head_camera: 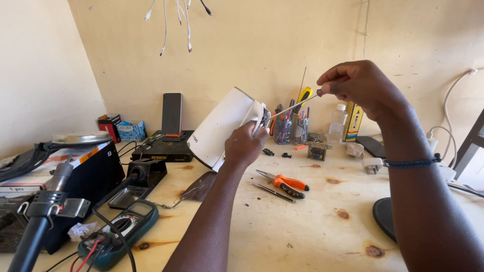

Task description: Reassembling the handle of an electric kettle using a screwdriver and testing it on its base.

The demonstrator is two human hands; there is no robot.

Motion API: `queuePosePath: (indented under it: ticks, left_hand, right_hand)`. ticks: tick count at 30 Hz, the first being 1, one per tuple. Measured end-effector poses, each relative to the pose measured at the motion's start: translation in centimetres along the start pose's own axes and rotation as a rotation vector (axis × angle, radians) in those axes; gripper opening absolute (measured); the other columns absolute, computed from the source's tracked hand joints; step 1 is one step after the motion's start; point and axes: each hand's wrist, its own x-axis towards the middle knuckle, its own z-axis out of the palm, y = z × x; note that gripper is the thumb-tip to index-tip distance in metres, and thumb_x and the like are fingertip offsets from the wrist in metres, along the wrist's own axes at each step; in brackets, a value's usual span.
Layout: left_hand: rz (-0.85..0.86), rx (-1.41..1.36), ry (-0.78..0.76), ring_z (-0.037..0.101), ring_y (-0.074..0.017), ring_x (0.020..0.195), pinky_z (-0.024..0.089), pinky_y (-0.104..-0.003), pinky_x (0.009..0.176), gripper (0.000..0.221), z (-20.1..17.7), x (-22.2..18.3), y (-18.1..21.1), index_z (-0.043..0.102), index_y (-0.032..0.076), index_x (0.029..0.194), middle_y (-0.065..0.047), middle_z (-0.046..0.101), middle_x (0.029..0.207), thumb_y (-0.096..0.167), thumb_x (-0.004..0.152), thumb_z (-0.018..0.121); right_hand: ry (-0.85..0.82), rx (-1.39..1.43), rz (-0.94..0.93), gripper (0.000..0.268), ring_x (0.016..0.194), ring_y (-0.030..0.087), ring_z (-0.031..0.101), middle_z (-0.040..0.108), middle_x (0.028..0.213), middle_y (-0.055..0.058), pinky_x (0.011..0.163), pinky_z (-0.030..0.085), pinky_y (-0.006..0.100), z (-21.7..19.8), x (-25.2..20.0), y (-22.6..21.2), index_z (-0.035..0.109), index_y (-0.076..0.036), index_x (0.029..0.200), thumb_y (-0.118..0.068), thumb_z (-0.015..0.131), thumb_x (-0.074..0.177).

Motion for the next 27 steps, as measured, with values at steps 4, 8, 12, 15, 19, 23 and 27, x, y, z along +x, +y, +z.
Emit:
queuePosePath:
  ticks: [4,8,12,15,19,23,27]
  left_hand:
    - [0.012,0.009,-0.019,0.061,-0.0342,0.140,0.044,-0.050,0.115,0.070,-0.3,-0.1,0.0,0.060,0.015,0.151,-0.012,0.065,0.152,0.054,0.094,0.049]
    - [0.085,0.077,0.010,0.070,-0.0352,0.120,0.051,-0.049,0.102,0.062,1.0,-0.3,-1.0,0.067,0.015,0.141,-0.011,0.077,0.127,0.055,0.095,0.053]
    - [0.050,-0.066,0.061,0.069,-0.0183,0.073,0.059,-0.038,0.068,0.045,-1.1,-1.3,0.9,0.074,0.018,0.114,-0.002,0.076,0.084,0.048,0.092,0.049]
    - [0.146,-0.630,0.259,0.052,-0.0104,0.053,0.046,-0.029,0.046,0.020,-0.8,-0.4,-1.2,0.069,0.010,0.089,0.000,0.062,0.066,0.027,0.098,0.066]
    - [0.071,-0.861,0.310,0.045,-0.0109,0.044,0.035,-0.026,0.036,0.028,-2.2,-1.3,-0.1,0.058,0.009,0.075,-0.004,0.052,0.054,0.028,0.094,0.067]
    - [0.038,-0.933,0.306,0.048,-0.0086,0.038,0.049,-0.024,0.048,0.023,-2.1,-1.4,-0.1,0.066,0.010,0.081,-0.002,0.050,0.053,0.029,0.096,0.068]
    - [0.005,-0.957,0.314,0.050,-0.0092,0.038,0.050,-0.025,0.048,0.024,-1.9,-0.7,-0.9,0.069,0.011,0.084,-0.004,0.054,0.054,0.033,0.094,0.072]
  right_hand:
    - [0.058,0.111,-0.041,0.009,0.055,0.011,0.028,0.078,0.083,0.015,0.051,0.023,0.025,0.2,-1.2,-1.5,0.077,0.003,0.096,-0.002,0.076,0.089]
    - [0.125,0.166,-0.091,0.006,0.054,0.010,0.044,0.077,0.083,0.016,0.049,0.032,0.022,-0.1,-0.9,0.0,0.075,0.002,0.094,-0.002,0.079,0.091]
    - [0.271,0.278,-0.142,0.008,0.055,0.008,0.056,0.078,0.085,0.012,0.050,0.046,0.018,-1.9,1.3,2.7,0.074,-0.004,0.092,-0.003,0.082,0.090]
    - [0.268,0.220,-0.064,0.006,0.064,0.012,0.061,0.079,0.088,0.013,0.062,0.054,0.020,-2.9,0.1,2.5,0.073,-0.004,0.093,-0.002,0.079,0.091]
    - [0.187,0.240,0.025,0.005,0.063,0.020,0.066,0.078,0.085,0.022,0.059,0.054,0.024,-1.6,3.3,7.7,0.072,0.005,0.086,0.007,0.068,0.084]
    - [0.007,0.104,0.209,0.023,0.072,0.032,0.078,0.076,0.095,0.033,0.069,0.064,0.037,1.2,6.1,14.3,0.075,0.011,0.110,0.007,0.069,0.088]
    - [-0.165,0.118,0.415,0.034,0.091,0.049,0.078,0.072,0.111,0.042,0.083,0.065,0.051,3.1,4.4,14.3,0.069,0.016,0.125,0.014,0.063,0.091]
